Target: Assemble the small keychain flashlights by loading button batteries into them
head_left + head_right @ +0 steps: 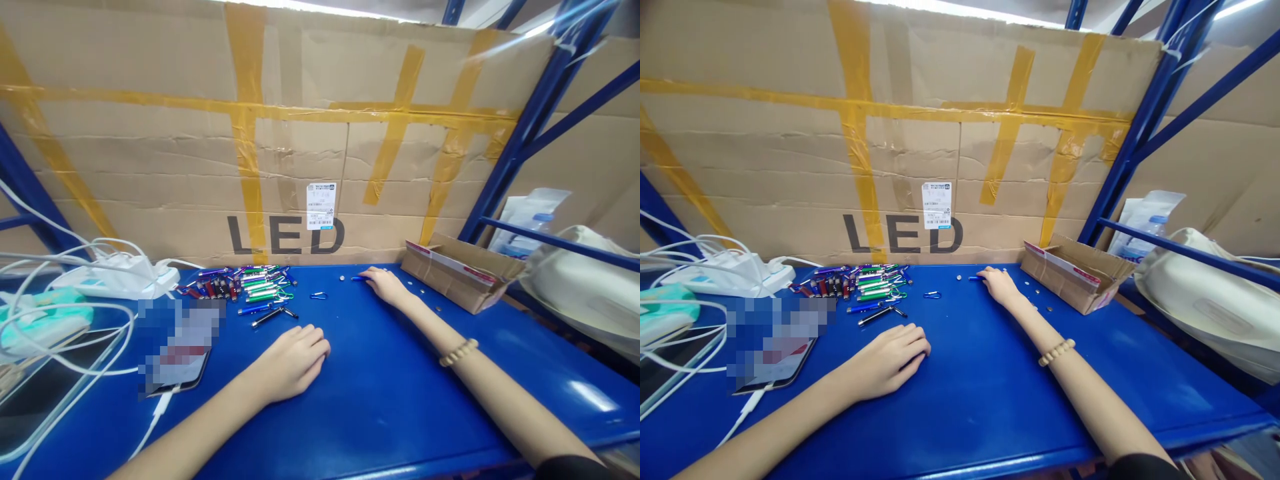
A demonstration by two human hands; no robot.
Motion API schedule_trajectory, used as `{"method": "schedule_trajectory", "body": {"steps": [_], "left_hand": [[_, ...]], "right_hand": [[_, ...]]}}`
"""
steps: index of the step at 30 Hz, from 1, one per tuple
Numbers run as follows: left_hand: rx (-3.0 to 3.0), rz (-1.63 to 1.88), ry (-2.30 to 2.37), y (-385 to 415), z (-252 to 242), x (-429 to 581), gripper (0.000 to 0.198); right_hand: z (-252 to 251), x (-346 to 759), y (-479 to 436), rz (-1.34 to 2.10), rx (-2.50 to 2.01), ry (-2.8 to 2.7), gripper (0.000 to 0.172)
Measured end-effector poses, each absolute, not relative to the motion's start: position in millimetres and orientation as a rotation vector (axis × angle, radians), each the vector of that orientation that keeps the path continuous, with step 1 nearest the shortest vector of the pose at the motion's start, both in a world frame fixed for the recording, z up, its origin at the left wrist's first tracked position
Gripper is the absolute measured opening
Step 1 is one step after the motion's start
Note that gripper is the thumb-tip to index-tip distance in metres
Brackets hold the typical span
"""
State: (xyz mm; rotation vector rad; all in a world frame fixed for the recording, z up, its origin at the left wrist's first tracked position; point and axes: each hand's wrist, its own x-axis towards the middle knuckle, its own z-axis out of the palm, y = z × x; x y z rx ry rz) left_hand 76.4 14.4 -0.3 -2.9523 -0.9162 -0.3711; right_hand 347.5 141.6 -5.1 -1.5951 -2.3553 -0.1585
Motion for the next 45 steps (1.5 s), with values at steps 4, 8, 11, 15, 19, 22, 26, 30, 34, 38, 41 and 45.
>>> {"method": "schedule_trajectory", "body": {"steps": [4,8,11,15,19,22,26,30,34,38,41,45], "left_hand": [[-2.852,-0.53,-1.078,16.3,-0.6,76.7,0.021],[-2.859,-0.86,-1.496,17.2,-2.7,79.1,0.03],[-2.934,-1.075,-1.73,18.4,-5.8,82.3,0.042],[-3.095,-1.402,-1.807,19.1,-5.8,87.2,0.029],[-3.017,-1.483,-1.911,16.8,-1.2,91.1,0.027],[-2.852,-1.497,-1.96,15.4,0.9,92.5,0.025],[-2.788,-1.552,-2.071,15.5,0.8,92.0,0.026],[-2.895,-1.452,-2.082,13.2,-1.6,92.9,0.024],[-3.002,-1.34,-2.038,5.9,-0.8,96.7,0.024],[-3.082,-1.478,-2.056,-0.7,2.2,98.7,0.024],[-3.083,-1.51,-2.015,-1.8,1.5,98.5,0.022],[-3.052,-1.512,-1.958,0.3,-1.1,98.9,0.021]], "right_hand": [[1.5,347.5,137.5,-0.041,-1.629,-2.31,0.018],[9.2,328.6,109.3,0.188,-1.49,-2.322,0.019],[8.6,303.0,77.8,0.76,-1.21,-2.278,0.023],[-0.9,273.6,45.7,1.481,-0.87,-1.94,0.031],[-6.2,264.6,36.3,1.523,-0.901,-1.896,0.03],[3.6,279.3,42.1,1.132,-1.04,-2.142,0.025],[20.4,334.5,64.2,0.226,-1.533,-2.352,0.028],[19.0,398.4,91.0,0.024,-2.038,-2.054,0.034],[6.0,424.6,107.0,0.141,-2.127,-1.929,0.024],[-1.4,421.9,111.5,0.288,-2.177,-1.838,0.019],[-0.9,419.6,112.0,0.328,-2.207,-1.809,0.017],[1.1,417.6,111.3,0.367,-2.231,-1.811,0.016]]}}
